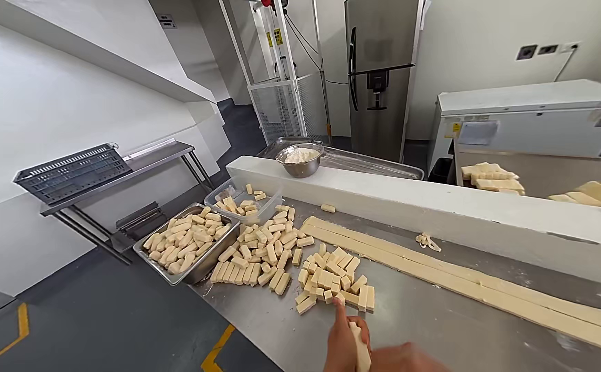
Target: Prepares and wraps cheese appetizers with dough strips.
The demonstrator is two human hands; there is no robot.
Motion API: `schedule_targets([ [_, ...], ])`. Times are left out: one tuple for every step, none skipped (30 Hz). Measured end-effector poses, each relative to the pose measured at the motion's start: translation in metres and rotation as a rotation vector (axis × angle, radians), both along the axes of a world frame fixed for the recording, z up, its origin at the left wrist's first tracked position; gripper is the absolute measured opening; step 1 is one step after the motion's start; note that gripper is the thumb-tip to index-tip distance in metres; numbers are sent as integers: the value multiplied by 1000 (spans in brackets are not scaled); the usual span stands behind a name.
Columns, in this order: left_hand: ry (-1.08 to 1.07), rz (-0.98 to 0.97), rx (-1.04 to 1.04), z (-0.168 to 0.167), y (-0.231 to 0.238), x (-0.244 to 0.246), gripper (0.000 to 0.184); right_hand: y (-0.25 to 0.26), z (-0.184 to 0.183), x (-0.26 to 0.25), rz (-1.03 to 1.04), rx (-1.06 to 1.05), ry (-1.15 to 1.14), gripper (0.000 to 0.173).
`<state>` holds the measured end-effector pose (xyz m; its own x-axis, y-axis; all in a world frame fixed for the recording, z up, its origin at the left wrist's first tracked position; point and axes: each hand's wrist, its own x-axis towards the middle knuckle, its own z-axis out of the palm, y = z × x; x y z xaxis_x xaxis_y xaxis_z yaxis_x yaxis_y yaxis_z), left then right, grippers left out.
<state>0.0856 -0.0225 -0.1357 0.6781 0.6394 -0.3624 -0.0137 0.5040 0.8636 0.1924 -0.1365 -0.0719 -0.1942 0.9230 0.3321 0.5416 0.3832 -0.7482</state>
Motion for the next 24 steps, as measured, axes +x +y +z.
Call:
schedule_targets([
  [-4, 51, -43, 5, 3, -2, 83, 1, 0, 6, -116, -9, -3, 36],
  [-9, 75, -93, 12, 4, -4, 82, 5, -3, 12, -200, -60, -37, 62],
  [-21, 69, -128, 17, 3, -6, 82, 8, -9, 15, -245, -111, -69, 82],
  [-19, 58, -149, 23, -1, -7, 81, 10, -18, 14, -276, -119, -76, 88],
  [-9, 55, -165, 29, -5, -7, 80, 12, -27, 10, -303, -69, -67, 84],
  [-13, 52, -178, 32, -8, -7, 80, 14, -35, 6, -335, 2, -54, 75],
  [-39, 43, -198, 32, -10, -7, 82, 16, -40, 3, -364, 58, -41, 65],
  [-74, 30, -226, 30, -11, -8, 85, 16, -45, 1, -384, 102, -32, 59],
  [-97, 19, -245, 30, -12, -9, 87, 17, -47, -1, -381, 135, -27, 55],
  [-91, 21, -245, 32, -13, -10, 86, 17, -48, -2, -357, 156, -15, 54],
  [-78, 30, -234, 33, -15, -12, 84, 17, -48, -4, -333, 168, -5, 52],
  [-72, 41, -227, 34, -16, -12, 83, 16, -47, -6, -320, 169, 5, 51],
  [-80, 48, -225, 33, -16, -13, 82, 16, -45, -8, -312, 154, 18, 52],
  [-96, 50, -226, 32, -15, -13, 83, 15, -44, -8, -304, 127, 41, 54],
  [-116, 48, -234, 31, -15, -14, 83, 14, -44, -8, -294, 91, 68, 59],
  [-136, 43, -248, 29, -14, -14, 83, 13, -43, -6, -288, 61, 82, 67],
  [-161, 35, -255, 28, -15, -14, 83, 12, -42, -5, -290, 46, 92, 70],
  [-184, 33, -253, 27, -16, -15, 84, 11, -43, -5, -295, 52, 103, 66],
  [-209, 33, -248, 27, -19, -15, 86, 11, -44, -7, -308, 85, 102, 60],
  [-238, 32, -237, 27, -21, -15, 89, 10, -46, -8, -324, 129, 94, 54],
  [-271, 25, -216, 26, -22, -15, 90, 11, -49, -9, -343, 180, 81, 51],
  [-315, 5, -192, 23, -22, -14, 90, 13, -52, -9, -363, 240, 55, 47],
  [-358, -32, -167, 17, -19, -14, 88, 15, -55, -7, -385, 305, 2, 45],
  [-387, -85, -155, 11, -14, -15, 88, 18, -57, -5, -409, 373, -80, 44],
])
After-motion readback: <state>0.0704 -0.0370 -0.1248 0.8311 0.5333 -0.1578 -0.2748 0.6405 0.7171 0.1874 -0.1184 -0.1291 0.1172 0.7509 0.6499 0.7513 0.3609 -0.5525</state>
